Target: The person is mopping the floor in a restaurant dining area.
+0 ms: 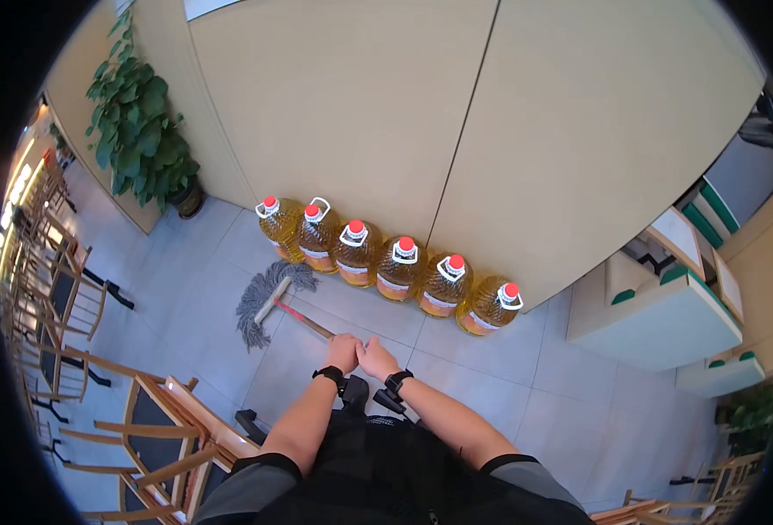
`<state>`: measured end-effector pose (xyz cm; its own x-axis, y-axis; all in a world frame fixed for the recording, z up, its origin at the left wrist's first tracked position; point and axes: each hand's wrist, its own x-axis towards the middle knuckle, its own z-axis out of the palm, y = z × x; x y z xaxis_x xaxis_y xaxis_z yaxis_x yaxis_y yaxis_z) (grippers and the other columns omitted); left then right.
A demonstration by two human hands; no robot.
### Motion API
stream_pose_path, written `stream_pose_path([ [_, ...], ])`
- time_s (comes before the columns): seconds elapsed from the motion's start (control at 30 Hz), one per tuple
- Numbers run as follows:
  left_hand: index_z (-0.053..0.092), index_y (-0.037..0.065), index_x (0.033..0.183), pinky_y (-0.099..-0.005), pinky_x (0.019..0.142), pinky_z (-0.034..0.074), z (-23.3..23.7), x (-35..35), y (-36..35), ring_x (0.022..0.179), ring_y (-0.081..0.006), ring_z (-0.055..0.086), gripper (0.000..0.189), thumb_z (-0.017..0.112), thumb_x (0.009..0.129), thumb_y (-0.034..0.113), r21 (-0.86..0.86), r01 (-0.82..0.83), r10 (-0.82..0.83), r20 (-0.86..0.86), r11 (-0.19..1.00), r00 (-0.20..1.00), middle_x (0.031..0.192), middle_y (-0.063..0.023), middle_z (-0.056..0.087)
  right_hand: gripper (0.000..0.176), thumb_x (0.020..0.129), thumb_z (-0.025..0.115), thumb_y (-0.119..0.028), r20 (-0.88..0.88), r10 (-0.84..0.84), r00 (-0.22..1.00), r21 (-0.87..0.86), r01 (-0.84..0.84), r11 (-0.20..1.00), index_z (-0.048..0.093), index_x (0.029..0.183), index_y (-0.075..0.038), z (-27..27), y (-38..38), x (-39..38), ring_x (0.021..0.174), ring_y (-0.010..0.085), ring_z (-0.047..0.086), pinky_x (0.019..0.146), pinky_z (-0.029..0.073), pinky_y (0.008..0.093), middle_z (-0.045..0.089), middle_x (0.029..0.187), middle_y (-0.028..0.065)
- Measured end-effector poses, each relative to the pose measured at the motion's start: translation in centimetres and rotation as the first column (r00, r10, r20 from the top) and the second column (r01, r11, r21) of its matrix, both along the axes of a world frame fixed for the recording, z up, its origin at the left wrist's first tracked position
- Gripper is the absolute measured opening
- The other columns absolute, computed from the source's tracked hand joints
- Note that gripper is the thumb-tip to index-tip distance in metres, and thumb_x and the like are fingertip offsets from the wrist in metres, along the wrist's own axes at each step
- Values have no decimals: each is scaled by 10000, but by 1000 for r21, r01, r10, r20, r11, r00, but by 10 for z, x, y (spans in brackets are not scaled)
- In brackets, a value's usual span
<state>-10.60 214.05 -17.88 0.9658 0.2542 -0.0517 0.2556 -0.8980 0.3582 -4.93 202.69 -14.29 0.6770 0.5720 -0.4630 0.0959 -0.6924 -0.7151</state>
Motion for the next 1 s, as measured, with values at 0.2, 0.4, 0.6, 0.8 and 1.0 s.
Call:
stream_pose_path([
  [0.2, 722, 176, 875, -422, 851, 460, 11, -11, -30, 968, -286, 609, 152, 643, 762, 239, -20, 74, -76, -133, 997, 988, 934, -85, 661, 460, 924, 460, -335, -91, -14, 996, 100, 23, 995, 485, 1183, 44, -32, -44, -9, 953, 350, 635, 848, 478, 403, 646, 1015, 245],
  [0.4, 661, 89, 888, -442, 766, 478, 21, 10, -83, 850, -346, 617, 264, 695, 737, 304, -431, 463, -502, 28, 774, 865, 862, -143, 655, 359, 903, 476, -302, -91, 8, 996, 86, -1, 996, 580, 1124, -39, 8, -151, 5, 802, 294, 617, 725, 478, 372, 649, 887, 189],
  [0.6, 617, 62, 880, -394, 689, 471, 26, 28, -135, 761, -304, 619, 314, 682, 795, 358, -626, 482, -610, 11, 613, 792, 784, -124, 648, 310, 890, 462, -248, 112, 64, 992, -28, -61, 998, 672, 1024, -63, 114, -247, 7, 680, 240, 641, 655, 493, 355, 664, 782, 130],
  [0.8, 587, 57, 847, -397, 661, 460, 51, 49, -191, 708, -297, 597, 286, 640, 823, 337, -662, 597, -786, 18, 453, 617, 737, -118, 622, 268, 866, 475, -241, 323, -38, 946, -242, 122, 963, 687, 974, -117, 191, -290, -12, 811, 362, 639, 737, 500, 454, 674, 833, 171],
  [1.0, 586, 72, 871, -404, 677, 453, 44, 51, -217, 735, -296, 588, 238, 614, 839, 306, -669, 631, -854, -10, 392, 520, 781, -122, 619, 293, 883, 533, -339, 442, 91, 893, -537, 181, 824, 651, 829, -76, 194, -285, -29, 723, 358, 646, 661, 504, 456, 667, 744, 152],
])
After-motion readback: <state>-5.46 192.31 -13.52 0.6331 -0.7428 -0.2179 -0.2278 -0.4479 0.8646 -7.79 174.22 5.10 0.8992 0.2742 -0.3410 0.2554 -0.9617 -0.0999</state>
